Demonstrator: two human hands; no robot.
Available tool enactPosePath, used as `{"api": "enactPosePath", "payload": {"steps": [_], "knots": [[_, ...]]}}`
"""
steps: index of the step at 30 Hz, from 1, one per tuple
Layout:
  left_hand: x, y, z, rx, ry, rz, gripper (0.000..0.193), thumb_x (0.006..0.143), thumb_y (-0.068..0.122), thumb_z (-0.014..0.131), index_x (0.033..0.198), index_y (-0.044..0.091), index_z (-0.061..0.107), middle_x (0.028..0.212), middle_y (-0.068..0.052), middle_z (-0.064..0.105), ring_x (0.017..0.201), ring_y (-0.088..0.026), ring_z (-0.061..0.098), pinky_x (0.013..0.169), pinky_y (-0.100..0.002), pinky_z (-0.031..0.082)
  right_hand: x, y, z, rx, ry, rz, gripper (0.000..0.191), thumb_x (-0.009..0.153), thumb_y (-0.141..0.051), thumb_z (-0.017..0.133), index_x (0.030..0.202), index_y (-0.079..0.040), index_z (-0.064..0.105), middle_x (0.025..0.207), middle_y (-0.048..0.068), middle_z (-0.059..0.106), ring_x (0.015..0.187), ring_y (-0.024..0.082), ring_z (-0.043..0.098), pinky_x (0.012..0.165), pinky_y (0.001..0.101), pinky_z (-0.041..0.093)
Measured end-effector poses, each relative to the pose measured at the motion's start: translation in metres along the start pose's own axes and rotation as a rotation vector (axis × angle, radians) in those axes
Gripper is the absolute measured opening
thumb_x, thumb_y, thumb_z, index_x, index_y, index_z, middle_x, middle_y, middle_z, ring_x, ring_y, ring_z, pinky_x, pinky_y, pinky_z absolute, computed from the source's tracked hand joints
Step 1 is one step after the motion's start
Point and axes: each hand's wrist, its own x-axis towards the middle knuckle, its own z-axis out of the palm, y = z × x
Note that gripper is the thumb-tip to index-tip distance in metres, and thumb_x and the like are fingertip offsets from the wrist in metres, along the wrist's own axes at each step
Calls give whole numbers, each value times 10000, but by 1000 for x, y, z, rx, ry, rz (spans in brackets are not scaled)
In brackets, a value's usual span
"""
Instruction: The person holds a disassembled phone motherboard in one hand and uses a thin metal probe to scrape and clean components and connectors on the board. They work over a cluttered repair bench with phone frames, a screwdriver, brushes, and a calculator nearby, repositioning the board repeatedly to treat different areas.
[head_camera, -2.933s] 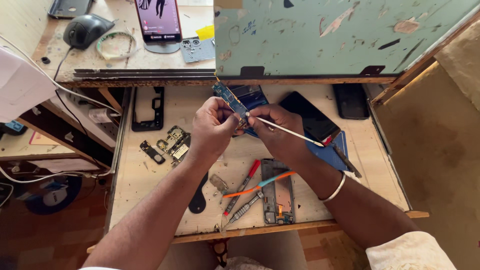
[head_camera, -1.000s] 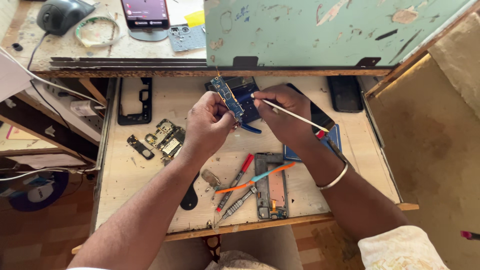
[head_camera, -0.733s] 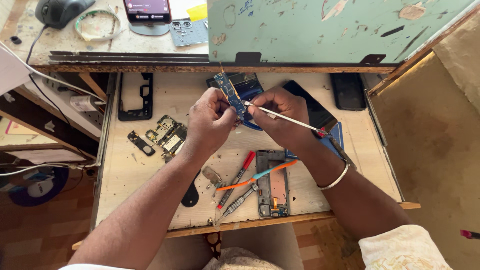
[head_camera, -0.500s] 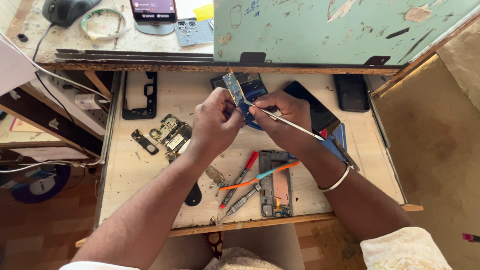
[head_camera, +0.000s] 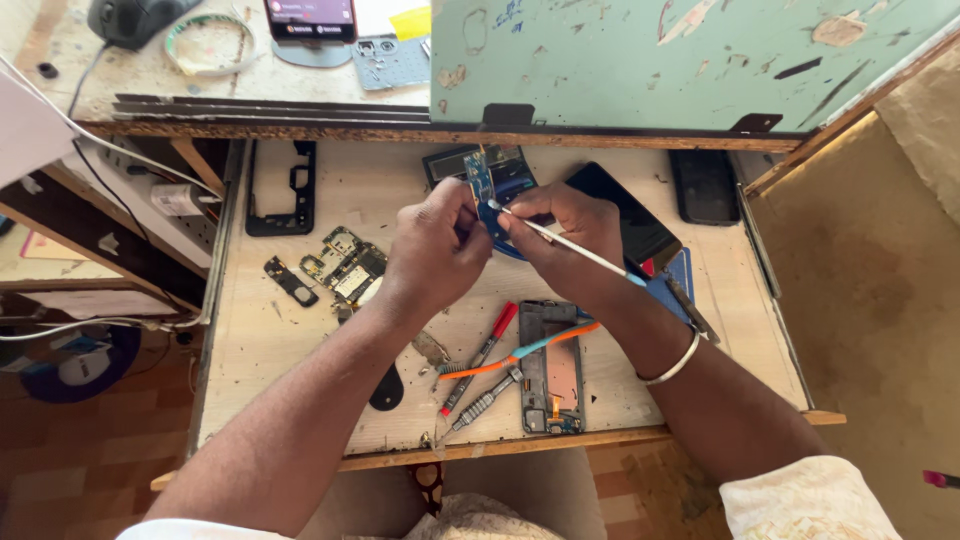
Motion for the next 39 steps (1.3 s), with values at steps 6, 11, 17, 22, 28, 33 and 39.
{"api": "enactPosePath", "payload": {"steps": [6,11,17,22,28,33,39], "knots": [[0,1,3,10,-20,8,141,871,36,687,994,-2,630,724,-40,684,633,-53,644,568,-243,533,0,-1,-3,26,31,28,136,897,-70,826,966,-11,726,976,75,770,869,97,721,789,249,585],[0,2,5,-46,-57,-35,108,906,54,677,977,-4,618,711,-30,676,628,-39,651,554,-241,531,0,2,-5,23,36,43,136,887,-65,826,962,-6,729,971,85,766,863,106,721,782,250,586],[2,1,8,-74,-29,-79,82,894,40,622,959,-9,611,683,-30,662,587,-47,634,516,-248,514,1,3,-7,-35,78,-18,138,886,-40,832,973,-20,727,971,84,757,855,122,714,776,264,577],[4,0,5,-61,9,-121,73,878,38,594,923,-15,617,667,-39,658,569,-54,626,509,-252,514,0,3,-9,17,11,-95,149,885,-14,818,994,-32,717,1024,78,749,910,134,717,825,270,581],[3,-1,6,-62,-12,-129,83,887,49,586,929,-16,616,661,-33,649,566,-56,621,506,-254,512,1,3,-9,-22,60,-28,133,881,15,812,977,-22,727,1019,89,757,872,131,707,787,256,580],[5,-3,6,-182,-25,-187,75,882,40,587,936,-10,601,678,-30,635,551,-53,602,475,-253,486,-1,1,-10,39,-3,-131,136,889,18,799,980,-24,708,1021,99,751,913,152,741,814,275,604],[3,-6,9,-182,-51,-161,37,901,27,586,914,-5,599,672,-20,624,554,-45,598,474,-237,485,0,3,-10,18,10,-136,137,888,19,802,977,-28,709,1019,106,752,923,161,754,814,280,613]]}}
